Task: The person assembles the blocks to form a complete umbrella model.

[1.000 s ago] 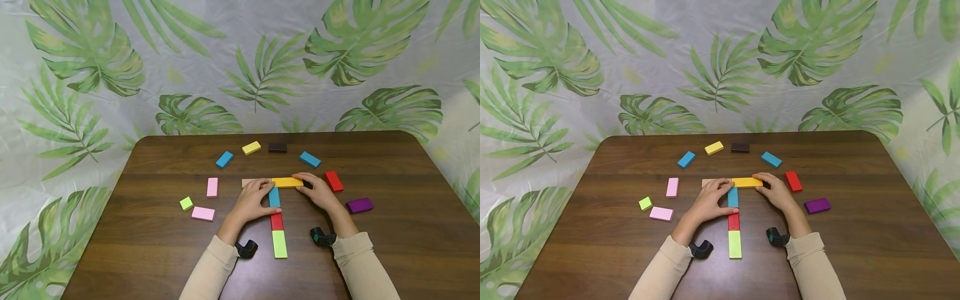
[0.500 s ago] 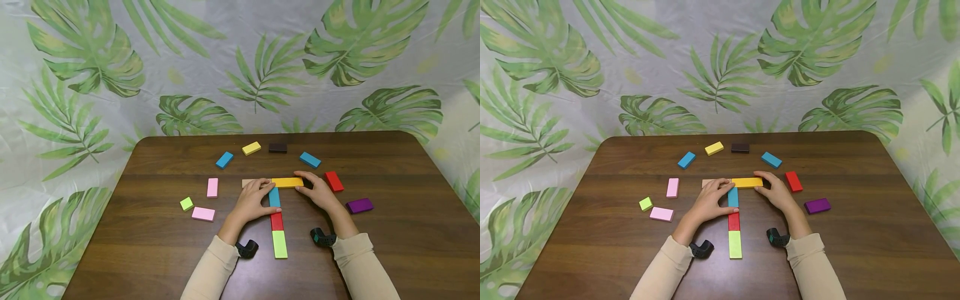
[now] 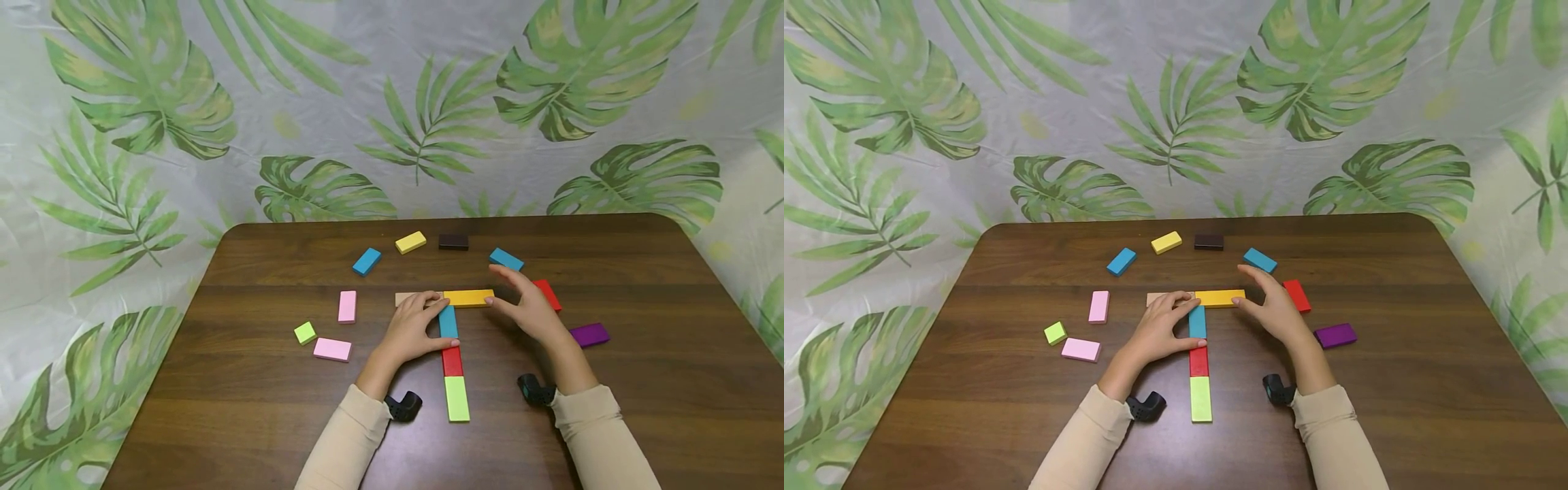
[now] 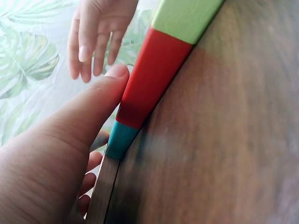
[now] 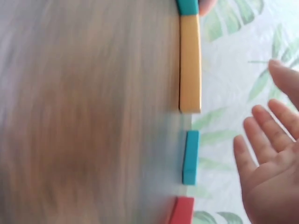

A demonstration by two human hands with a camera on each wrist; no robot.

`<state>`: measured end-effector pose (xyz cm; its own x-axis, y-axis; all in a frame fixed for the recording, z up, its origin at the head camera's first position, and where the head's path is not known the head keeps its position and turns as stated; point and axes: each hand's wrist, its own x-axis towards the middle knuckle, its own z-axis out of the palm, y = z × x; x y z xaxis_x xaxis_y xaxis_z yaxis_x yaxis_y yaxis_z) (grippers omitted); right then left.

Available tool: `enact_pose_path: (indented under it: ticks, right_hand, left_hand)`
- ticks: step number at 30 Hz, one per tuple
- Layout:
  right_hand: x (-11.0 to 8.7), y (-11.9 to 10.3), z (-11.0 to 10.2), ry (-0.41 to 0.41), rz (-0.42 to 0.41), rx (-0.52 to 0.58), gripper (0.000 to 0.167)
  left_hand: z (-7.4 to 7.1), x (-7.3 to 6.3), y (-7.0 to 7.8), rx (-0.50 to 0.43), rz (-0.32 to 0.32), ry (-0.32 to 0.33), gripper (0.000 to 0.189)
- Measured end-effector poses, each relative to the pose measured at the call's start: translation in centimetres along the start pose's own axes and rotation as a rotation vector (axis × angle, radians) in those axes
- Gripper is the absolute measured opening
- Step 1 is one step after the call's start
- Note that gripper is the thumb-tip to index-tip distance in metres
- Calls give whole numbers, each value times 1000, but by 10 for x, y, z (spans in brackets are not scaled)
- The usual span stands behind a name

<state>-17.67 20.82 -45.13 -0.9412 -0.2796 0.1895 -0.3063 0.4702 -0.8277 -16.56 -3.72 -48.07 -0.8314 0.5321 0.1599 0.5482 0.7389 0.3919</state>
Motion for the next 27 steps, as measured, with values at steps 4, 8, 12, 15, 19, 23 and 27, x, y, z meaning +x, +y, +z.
enact_pose_path:
  ticks: [4,8,12,15,19,23,27]
  right_hand:
    - [-4,-6,-7,24,7,-33,63]
    - [-9,-8,-17,47,9,-48,65]
    - [-13,-9,-27,70,27,-75,66]
    - [-17,-9,-36,83,63,-104,66]
    - [-22,-2,-45,98,98,-125,67]
    - [-27,6,-50,109,108,-136,68]
    - [-30,13,-53,115,120,-141,68]
  left_hand:
    - [1,0,0,0,-2,-1,77]
    - [1,0,0,1,-4,-3,77]
    - [1,0,0,5,-6,-5,77]
    - [1,0,0,6,-5,-3,77]
    - [1,0,0,7,-3,-4,77]
    - [1,0,0,6,-2,-3,77]
    - [1,0,-1,5,0,1,77]
